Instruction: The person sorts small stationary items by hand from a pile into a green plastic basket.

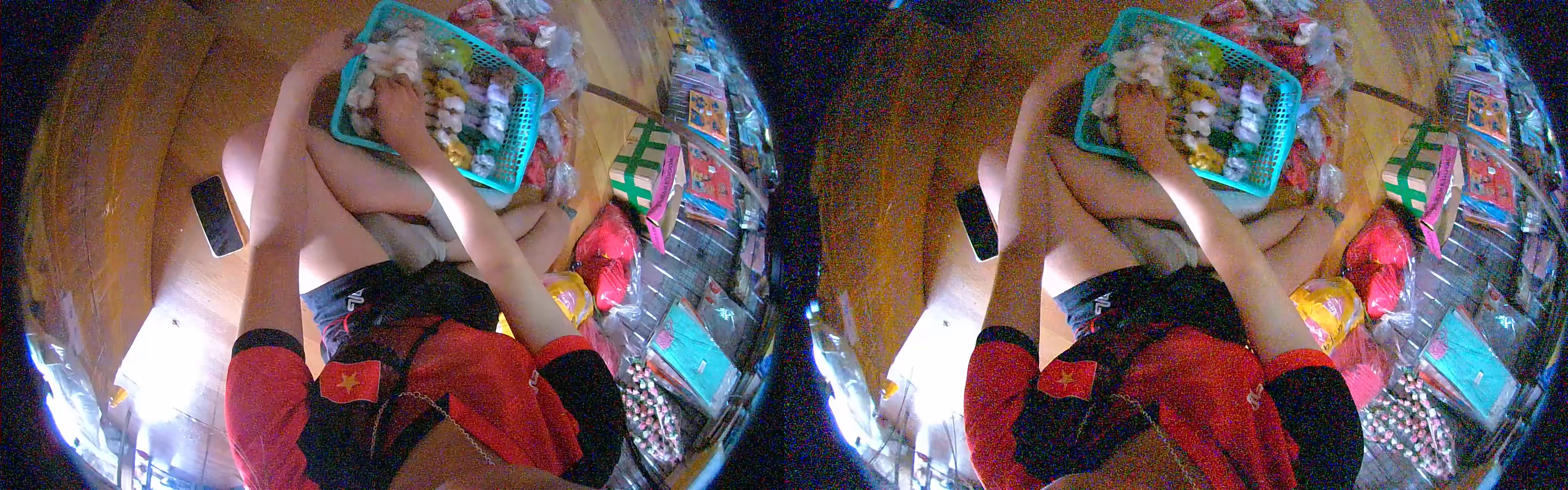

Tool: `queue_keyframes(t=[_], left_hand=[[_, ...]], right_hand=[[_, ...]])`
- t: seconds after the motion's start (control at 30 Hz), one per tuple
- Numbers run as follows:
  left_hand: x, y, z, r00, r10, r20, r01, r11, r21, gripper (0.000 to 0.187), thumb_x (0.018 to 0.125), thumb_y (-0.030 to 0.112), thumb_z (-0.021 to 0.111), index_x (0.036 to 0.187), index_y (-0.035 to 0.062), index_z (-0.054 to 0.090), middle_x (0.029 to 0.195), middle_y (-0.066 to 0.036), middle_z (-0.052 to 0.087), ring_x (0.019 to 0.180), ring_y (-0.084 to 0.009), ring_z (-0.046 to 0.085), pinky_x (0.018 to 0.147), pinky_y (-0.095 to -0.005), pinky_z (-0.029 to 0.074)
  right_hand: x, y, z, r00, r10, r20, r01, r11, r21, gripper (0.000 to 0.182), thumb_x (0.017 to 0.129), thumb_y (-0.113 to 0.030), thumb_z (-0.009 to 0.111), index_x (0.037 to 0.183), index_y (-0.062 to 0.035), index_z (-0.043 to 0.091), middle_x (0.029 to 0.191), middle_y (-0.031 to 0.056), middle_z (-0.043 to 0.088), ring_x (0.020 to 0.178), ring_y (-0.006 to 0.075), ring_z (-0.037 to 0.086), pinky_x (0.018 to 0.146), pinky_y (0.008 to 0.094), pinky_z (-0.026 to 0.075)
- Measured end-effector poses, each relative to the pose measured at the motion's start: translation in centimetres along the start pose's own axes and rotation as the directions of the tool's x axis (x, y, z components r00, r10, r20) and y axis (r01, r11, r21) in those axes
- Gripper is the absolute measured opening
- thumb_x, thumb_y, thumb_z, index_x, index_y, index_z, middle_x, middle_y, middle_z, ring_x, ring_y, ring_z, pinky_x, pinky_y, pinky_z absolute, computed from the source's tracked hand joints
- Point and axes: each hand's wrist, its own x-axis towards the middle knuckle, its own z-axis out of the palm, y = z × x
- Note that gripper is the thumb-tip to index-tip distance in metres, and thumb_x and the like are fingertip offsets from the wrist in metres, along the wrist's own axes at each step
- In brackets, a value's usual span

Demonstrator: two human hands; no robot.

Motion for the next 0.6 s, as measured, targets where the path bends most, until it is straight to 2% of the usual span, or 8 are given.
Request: queue_keyframes(t=[0.07,0.17,0.2,0.27,0.37,0.47,0.57,0.6], left_hand=[[-0.4,0.6,-0.1,0.999,-0.035,-0.037,0.036,0.999,0.037,0.041,0.078,0.033,0.053,0.105,0.0021,0.054,0.104,-0.018,0.056,0.095,-0.0331,0.054,0.082,-0.0408,0.042],[-0.8,1.8,-0.9,1.0,-0.021,0.011,0.02,0.999,0.043,0.039,0.079,0.031,0.052,0.105,0.002,0.054,0.102,-0.018,0.056,0.094,-0.0339,0.054,0.082,-0.041,0.042],[-0.8,2.0,-1.1,0.999,-0.004,0.045,0.002,0.999,0.036,0.038,0.079,0.03,0.052,0.105,0.002,0.054,0.101,-0.019,0.056,0.093,-0.0342,0.054,0.082,-0.0411,0.042],[0.3,0.2,0.6,1.0,-0.007,-0.007,0.007,0.996,0.091,0.037,0.08,0.029,0.052,0.105,0.0021,0.054,0.1,-0.02,0.057,0.093,-0.0348,0.054,0.081,-0.0415,0.042],[1.0,-0.7,1.1,1.0,0.008,0.006,-0.009,0.998,0.068,0.037,0.08,0.029,0.051,0.105,0.0015,0.054,0.1,-0.021,0.056,0.093,-0.0352,0.054,0.08,-0.0415,0.042],[1.4,-2.2,1.7,0.999,0.044,-0.019,-0.044,0.999,0.002,0.037,0.08,0.028,0.051,0.104,0.0004,0.053,0.1,-0.021,0.056,0.093,-0.0351,0.054,0.08,-0.0414,0.042],[1.2,-2.3,2.0,0.995,0.057,-0.081,-0.055,0.998,0.023,0.038,0.081,0.028,0.051,0.105,-0.0004,0.053,0.101,-0.021,0.056,0.094,-0.0343,0.054,0.081,-0.041,0.042],[1.0,-1.5,2.0,0.993,0.062,-0.099,-0.058,0.997,0.042,0.038,0.081,0.028,0.051,0.105,-0.0006,0.052,0.101,-0.021,0.056,0.095,-0.034,0.054,0.082,-0.0408,0.042]], right_hand=[[0.4,0.2,-0.2,0.999,0.001,0.042,0.0,1.0,-0.016,0.029,0.073,-0.015,0.051,0.099,-0.0013,0.052,0.094,0.0208,0.056,0.082,0.0344,0.056,0.071,0.0441,0.045],[-0.6,0.3,-1.5,0.997,0.043,-0.071,-0.023,0.968,0.249,0.043,0.062,-0.028,0.066,0.095,-0.0044,0.051,0.088,0.0171,0.056,0.089,0.0325,0.051,0.076,0.0447,0.038],[-0.6,0.4,-1.1,0.996,0.036,-0.084,-0.019,0.981,0.191,0.044,0.062,-0.029,0.067,0.095,-0.0044,0.052,0.088,0.017,0.056,0.089,0.0323,0.052,0.077,0.0447,0.038],[-0.5,0.5,-0.2,0.994,0.027,-0.109,-0.019,0.997,0.073,0.045,0.061,-0.031,0.067,0.094,-0.0045,0.052,0.087,0.0169,0.056,0.088,0.0317,0.052,0.078,0.0448,0.037],[0.1,-0.9,-1.3,0.998,0.051,0.032,-0.049,0.997,-0.053,0.035,0.065,-0.027,0.062,0.092,-0.0053,0.055,0.09,0.0166,0.056,0.092,0.0302,0.051,0.078,0.0432,0.036],[1.0,-0.5,1.5,0.997,-0.05,-0.064,0.027,0.951,-0.308,0.025,0.068,-0.022,0.056,0.086,-0.0059,0.058,0.092,0.0153,0.056,0.097,0.0282,0.049,0.077,0.0414,0.036],[1.2,-0.1,2.5,0.987,-0.089,-0.136,0.029,0.92,-0.392,0.02,0.069,-0.017,0.051,0.083,-0.0062,0.06,0.093,0.0144,0.056,0.099,0.027,0.047,0.076,0.0404,0.036],[1.1,0.0,2.2,0.995,-0.081,-0.061,0.052,0.925,-0.377,0.022,0.068,-0.018,0.053,0.086,-0.0063,0.059,0.093,0.0142,0.056,0.099,0.0275,0.047,0.077,0.0412,0.036]])
